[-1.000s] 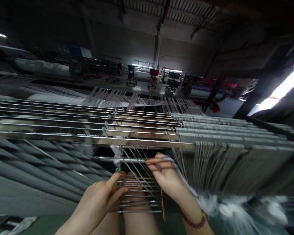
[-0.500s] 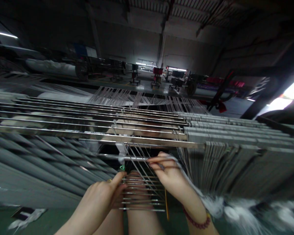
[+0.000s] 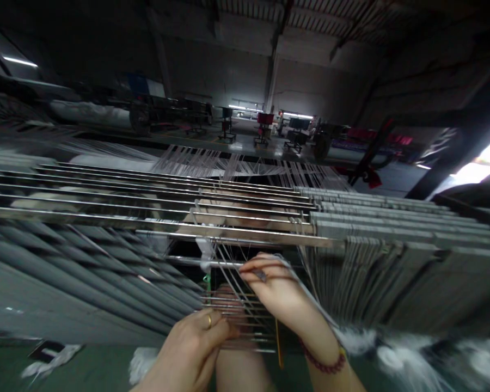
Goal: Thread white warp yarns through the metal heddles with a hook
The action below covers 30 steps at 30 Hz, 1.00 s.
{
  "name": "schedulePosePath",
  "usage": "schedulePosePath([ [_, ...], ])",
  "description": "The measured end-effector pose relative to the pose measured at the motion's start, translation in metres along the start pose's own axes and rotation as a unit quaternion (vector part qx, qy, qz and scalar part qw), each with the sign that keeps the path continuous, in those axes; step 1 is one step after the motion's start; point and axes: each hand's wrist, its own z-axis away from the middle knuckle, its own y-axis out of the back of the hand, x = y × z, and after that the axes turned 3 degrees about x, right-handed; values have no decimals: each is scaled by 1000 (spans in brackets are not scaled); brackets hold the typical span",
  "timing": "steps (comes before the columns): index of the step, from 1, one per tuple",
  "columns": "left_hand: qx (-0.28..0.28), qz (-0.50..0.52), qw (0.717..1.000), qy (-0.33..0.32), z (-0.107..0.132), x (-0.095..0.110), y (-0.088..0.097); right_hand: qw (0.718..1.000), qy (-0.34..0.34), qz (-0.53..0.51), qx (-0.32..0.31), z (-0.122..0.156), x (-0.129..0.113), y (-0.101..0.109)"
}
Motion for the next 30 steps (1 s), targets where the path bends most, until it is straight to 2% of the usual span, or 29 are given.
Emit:
schedulePosePath([
  [2, 13, 24, 999, 45, 2, -10, -5, 1000, -13, -19, 9, 1, 4, 4],
  [5, 82, 83, 987, 111, 16, -25, -5, 998, -10, -38, 40, 4, 10, 11],
  [7, 115, 93, 983, 109, 24, -24, -2, 999, -2, -32, 27, 3, 11, 11],
  [8, 122, 85, 985, 84, 25, -21, -1, 999, -5, -26, 18, 2, 10, 10],
  [10, 101, 51, 994, 11, 21, -9, -1, 1000, -22, -18, 1, -1, 5, 5],
  [12, 44, 9, 998, -46, 12, 1, -4, 999, -37, -20, -3, -3, 1, 1],
  [15, -16, -28, 999, -33, 6, -2, -8, 999, -42, -22, -4, -2, 1, -1],
  [18, 25, -12, 1000, 0, 19, -17, -6, 999, -38, -19, 9, 0, 8, 2],
  [21, 91, 3, 996, -19, 30, -19, -1, 999, -26, -28, 7, -1, 9, 2],
  [23, 73, -21, 995, -63, 25, -11, -1, 999, -22, -29, -6, -3, 5, 0],
  [25, 16, -56, 993, -105, 15, -4, -5, 999, -24, -21, -23, -4, 1, 0],
  [27, -16, -71, 992, -102, 11, -6, -9, 999, -35, -5, -28, -2, 0, 1],
  [30, 36, -29, 997, -57, 20, -19, -7, 998, -52, 17, -13, 1, 5, 4],
])
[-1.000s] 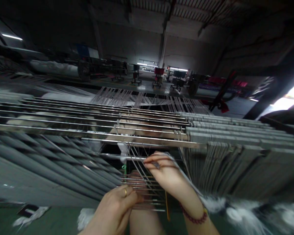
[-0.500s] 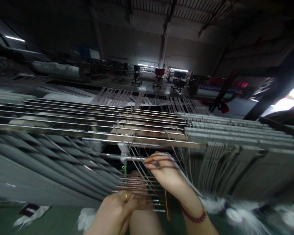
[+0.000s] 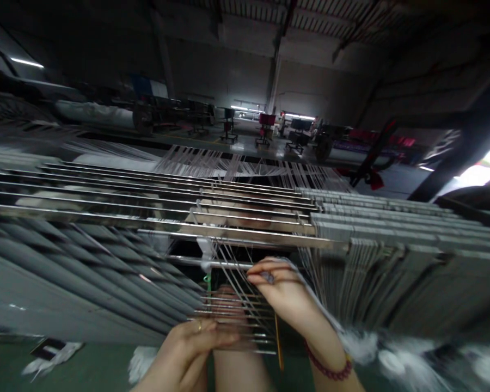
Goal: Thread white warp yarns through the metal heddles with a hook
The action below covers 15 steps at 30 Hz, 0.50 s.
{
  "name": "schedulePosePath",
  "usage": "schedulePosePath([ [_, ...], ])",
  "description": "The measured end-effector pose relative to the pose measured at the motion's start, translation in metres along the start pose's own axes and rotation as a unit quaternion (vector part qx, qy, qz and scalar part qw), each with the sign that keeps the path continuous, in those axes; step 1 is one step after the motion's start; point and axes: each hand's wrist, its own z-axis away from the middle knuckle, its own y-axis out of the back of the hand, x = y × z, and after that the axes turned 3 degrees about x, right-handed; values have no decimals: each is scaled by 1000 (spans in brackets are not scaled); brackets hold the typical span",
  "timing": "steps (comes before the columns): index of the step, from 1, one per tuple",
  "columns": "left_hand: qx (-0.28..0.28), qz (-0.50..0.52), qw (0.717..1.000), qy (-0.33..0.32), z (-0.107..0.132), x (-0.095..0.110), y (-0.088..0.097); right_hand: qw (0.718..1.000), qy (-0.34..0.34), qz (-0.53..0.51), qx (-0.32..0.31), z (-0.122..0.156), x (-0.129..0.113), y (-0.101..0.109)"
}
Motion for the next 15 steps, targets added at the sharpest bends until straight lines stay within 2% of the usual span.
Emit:
schedulePosePath([
  [3, 68, 33, 997, 28, 10, -1, 9, 1000, -4, -22, -1, -2, 0, 0],
  [5, 48, 21, 999, -7, 4, 8, 13, 999, -5, -40, -10, -4, -4, -2],
  [8, -32, -3, 997, -67, -10, 17, 10, 999, -8, -44, -16, -6, -10, -5],
  [10, -47, -6, 997, -55, -9, 12, 7, 999, -12, -41, -5, -4, -8, -4],
  [13, -1, 14, 1000, -2, 5, -1, 7, 999, -8, -34, 10, -1, -3, -3],
  [15, 29, 27, 999, 3, 11, -3, 10, 999, -5, -44, 5, -1, -2, -3],
])
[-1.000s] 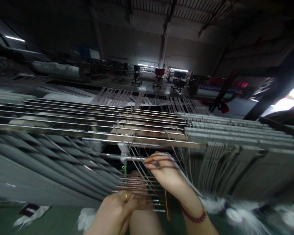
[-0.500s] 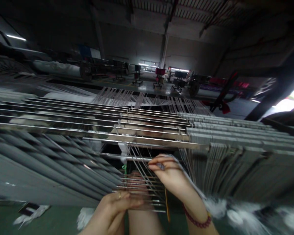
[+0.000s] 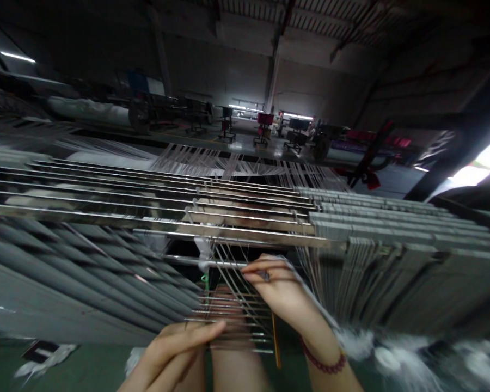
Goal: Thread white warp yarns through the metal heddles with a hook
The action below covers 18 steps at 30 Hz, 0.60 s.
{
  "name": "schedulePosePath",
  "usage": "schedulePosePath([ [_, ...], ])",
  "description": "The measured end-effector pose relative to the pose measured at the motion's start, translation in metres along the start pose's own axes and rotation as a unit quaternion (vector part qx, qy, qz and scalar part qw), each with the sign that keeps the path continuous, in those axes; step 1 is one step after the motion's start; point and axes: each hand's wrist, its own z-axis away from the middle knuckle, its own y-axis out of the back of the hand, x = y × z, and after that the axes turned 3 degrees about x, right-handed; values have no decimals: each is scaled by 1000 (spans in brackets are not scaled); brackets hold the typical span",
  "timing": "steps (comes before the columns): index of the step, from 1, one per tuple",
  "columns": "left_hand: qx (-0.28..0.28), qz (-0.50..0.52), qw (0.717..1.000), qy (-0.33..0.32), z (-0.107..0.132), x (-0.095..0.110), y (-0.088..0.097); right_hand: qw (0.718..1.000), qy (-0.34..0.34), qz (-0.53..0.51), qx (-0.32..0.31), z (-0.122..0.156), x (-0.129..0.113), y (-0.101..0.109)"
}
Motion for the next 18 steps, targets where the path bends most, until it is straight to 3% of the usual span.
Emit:
schedulePosePath([
  [2, -18, -9, 1000, -22, -5, 6, 1, 1000, 2, -14, -8, -2, -2, -2],
  [6, -123, -19, 992, -26, -23, 12, -7, 999, 23, -29, 16, -4, -1, -7],
  [7, -124, 0, 992, -4, -24, 8, -10, 999, 25, -33, 28, -3, 0, -7],
  [9, -72, 64, 992, 85, -20, -2, -14, 998, 25, -38, 50, -1, 3, -4],
  [12, 32, 207, 944, 254, -10, -12, -14, 991, 59, -76, 88, 6, 4, 5],
  [14, 5, 307, 898, 315, -7, -11, -11, 986, 106, -94, 92, 11, 4, 10],
  [16, -49, 371, 865, 335, -7, -5, -8, 987, 129, -76, 63, 13, 4, 12],
  [18, -44, 371, 863, 341, -10, 5, -6, 993, 108, -37, 19, 12, 3, 10],
])
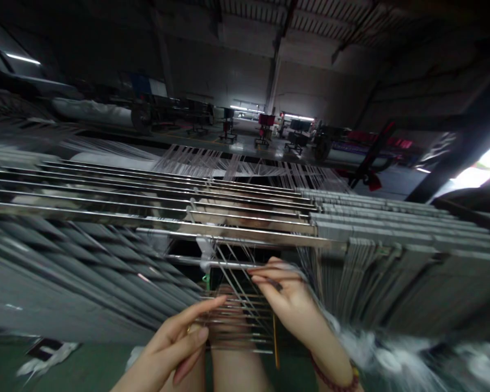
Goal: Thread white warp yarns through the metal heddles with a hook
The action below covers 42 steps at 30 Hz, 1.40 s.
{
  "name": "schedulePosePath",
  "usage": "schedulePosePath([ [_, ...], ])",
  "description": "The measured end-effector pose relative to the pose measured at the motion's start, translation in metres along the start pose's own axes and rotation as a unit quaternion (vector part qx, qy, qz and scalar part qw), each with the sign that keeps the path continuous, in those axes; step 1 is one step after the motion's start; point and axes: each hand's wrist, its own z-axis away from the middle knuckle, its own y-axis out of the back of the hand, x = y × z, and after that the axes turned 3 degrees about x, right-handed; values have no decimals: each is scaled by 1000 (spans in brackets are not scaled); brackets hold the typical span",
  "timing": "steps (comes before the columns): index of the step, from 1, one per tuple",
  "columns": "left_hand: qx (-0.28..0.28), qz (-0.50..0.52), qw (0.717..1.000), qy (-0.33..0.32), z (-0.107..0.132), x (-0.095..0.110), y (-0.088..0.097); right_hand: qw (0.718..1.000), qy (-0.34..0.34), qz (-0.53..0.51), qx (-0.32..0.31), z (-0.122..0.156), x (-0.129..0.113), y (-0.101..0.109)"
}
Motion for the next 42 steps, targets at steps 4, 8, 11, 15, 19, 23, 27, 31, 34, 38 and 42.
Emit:
schedulePosePath([
  [4, 58, -149, 978, -135, 4, 14, -16, 997, -35, 14, -62, -6, 0, -10],
  [8, 69, -194, 966, -157, -6, 14, -19, 996, -48, 12, -69, -6, 2, -11],
  [11, 121, -75, 986, -86, -14, 10, -17, 997, -66, 11, -32, -3, 6, -9],
  [15, 63, -69, 993, -67, -16, 9, -26, 998, -58, 2, -19, -2, 5, -14],
  [19, 100, -65, 989, -89, -18, 9, -30, 998, -62, 0, -21, -2, 4, -11],
  [23, 164, -75, 971, -156, -20, 9, -25, 998, -55, 4, -13, -3, 7, -7],
  [27, 66, -258, 936, -229, -20, 9, -30, 998, -56, -24, -31, -5, 5, -16],
  [31, 92, -140, 974, -151, -27, 7, -27, 996, -86, -31, 2, 1, 2, -13],
  [34, 100, 84, 991, -28, -30, 7, -18, 994, -71, -51, 63, 8, 0, -1],
  [38, 27, 133, 991, -3, -20, 15, -21, 998, -50, -37, -4, 9, -6, 0],
  [42, 23, -87, 988, -128, -4, 22, -38, 994, -69, -37, -70, 2, -7, -13],
])
